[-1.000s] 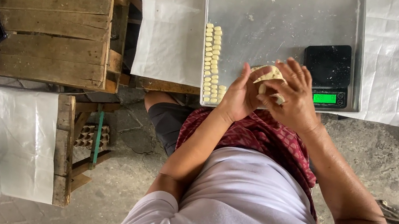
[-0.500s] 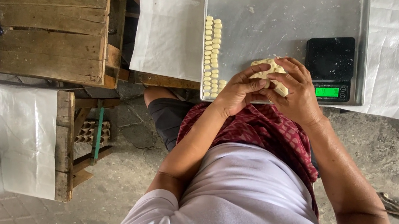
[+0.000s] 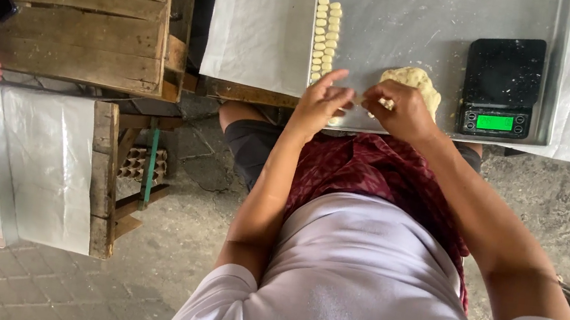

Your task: The person is pinching small pieces of dough from a larger mass, rolling them into small balls between their hands, and placing them in rows on a metal tray.

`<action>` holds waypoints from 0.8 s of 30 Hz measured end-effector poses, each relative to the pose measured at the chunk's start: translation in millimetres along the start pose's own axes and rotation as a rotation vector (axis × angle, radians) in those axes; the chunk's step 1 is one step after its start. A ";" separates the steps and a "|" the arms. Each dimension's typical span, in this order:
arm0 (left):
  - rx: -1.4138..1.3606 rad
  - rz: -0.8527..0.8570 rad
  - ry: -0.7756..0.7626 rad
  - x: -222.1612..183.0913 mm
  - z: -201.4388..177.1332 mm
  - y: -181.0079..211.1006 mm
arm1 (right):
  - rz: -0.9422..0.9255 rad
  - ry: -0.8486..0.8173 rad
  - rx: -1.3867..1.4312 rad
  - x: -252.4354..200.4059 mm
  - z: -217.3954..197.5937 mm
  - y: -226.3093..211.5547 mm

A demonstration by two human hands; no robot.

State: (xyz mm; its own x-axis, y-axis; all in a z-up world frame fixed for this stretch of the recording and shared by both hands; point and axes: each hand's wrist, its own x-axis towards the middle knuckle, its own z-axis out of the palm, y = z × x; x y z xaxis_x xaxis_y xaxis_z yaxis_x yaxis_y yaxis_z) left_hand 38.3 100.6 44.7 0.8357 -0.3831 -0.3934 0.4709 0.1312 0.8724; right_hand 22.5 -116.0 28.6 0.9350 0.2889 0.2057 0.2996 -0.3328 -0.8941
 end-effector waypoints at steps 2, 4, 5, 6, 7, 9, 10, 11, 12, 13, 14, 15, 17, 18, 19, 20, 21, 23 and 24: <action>0.039 0.034 0.177 -1.7 -16.2 -5.3 | 0.197 0.042 -0.112 6.3 21.7 30.3; 0.017 0.026 0.222 -9.0 -24.2 -5.4 | 0.298 0.030 -0.149 12.0 46.5 69.1; -0.005 0.018 0.265 -11.6 -28.4 -4.3 | 0.399 0.021 -0.187 16.5 58.3 88.5; -0.003 0.020 0.266 -12.5 -30.8 -7.1 | 0.396 0.022 -0.186 19.6 67.3 98.4; -0.016 0.025 0.284 -14.6 -33.4 -10.6 | 0.407 0.031 -0.168 22.0 77.2 107.9; -0.029 0.031 0.307 -19.8 -37.3 -16.0 | 0.416 0.037 -0.147 25.7 94.0 129.6; -0.036 0.027 0.320 -22.9 -38.4 -17.8 | 0.473 0.033 -0.200 27.1 100.9 141.7; -0.045 0.025 0.334 -25.3 -39.3 -19.7 | 0.529 0.029 -0.256 29.1 107.0 154.1; -0.047 0.027 0.339 -26.0 -41.8 -21.9 | 0.526 0.024 -0.255 29.5 108.9 151.9; -0.059 0.028 0.346 -27.4 -44.0 -24.9 | 0.535 -0.014 -0.298 28.5 111.1 149.6; -0.071 0.029 0.354 -28.7 -45.9 -27.9 | 0.543 -0.052 -0.341 27.5 112.9 147.5; -0.073 0.029 0.357 -29.2 -47.7 -29.2 | 0.542 -0.056 -0.342 27.5 116.4 152.6; -0.080 0.033 0.367 -29.0 -49.4 -31.8 | 0.478 -0.084 -0.425 26.4 121.2 163.3; -0.081 0.032 0.367 -28.8 -49.7 -30.9 | 0.479 -0.084 -0.425 26.9 122.7 168.7; -0.075 0.033 0.368 -28.5 -49.6 -30.3 | 0.488 -0.073 -0.427 25.8 124.0 174.1; -0.069 0.035 0.370 -28.2 -49.1 -29.7 | 0.498 -0.062 -0.429 24.4 124.8 179.6; -0.066 0.033 0.363 -27.9 -47.8 -28.1 | 0.503 -0.056 -0.429 19.3 122.8 182.5; -0.053 0.041 0.359 -27.0 -44.9 -24.4 | 0.424 -0.053 -0.394 10.1 117.8 188.1; -0.052 0.041 0.353 -25.2 -43.0 -23.7 | 0.426 -0.047 -0.396 7.2 101.2 156.8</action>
State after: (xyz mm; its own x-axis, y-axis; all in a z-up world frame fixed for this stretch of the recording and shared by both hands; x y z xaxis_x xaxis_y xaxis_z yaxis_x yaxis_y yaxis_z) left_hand 18.3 146.5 21.5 0.8960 -0.0386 -0.4423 0.4412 0.1893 0.8772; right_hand 57.0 -75.3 -150.4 0.9818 0.0926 -0.1657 -0.0446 -0.7360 -0.6756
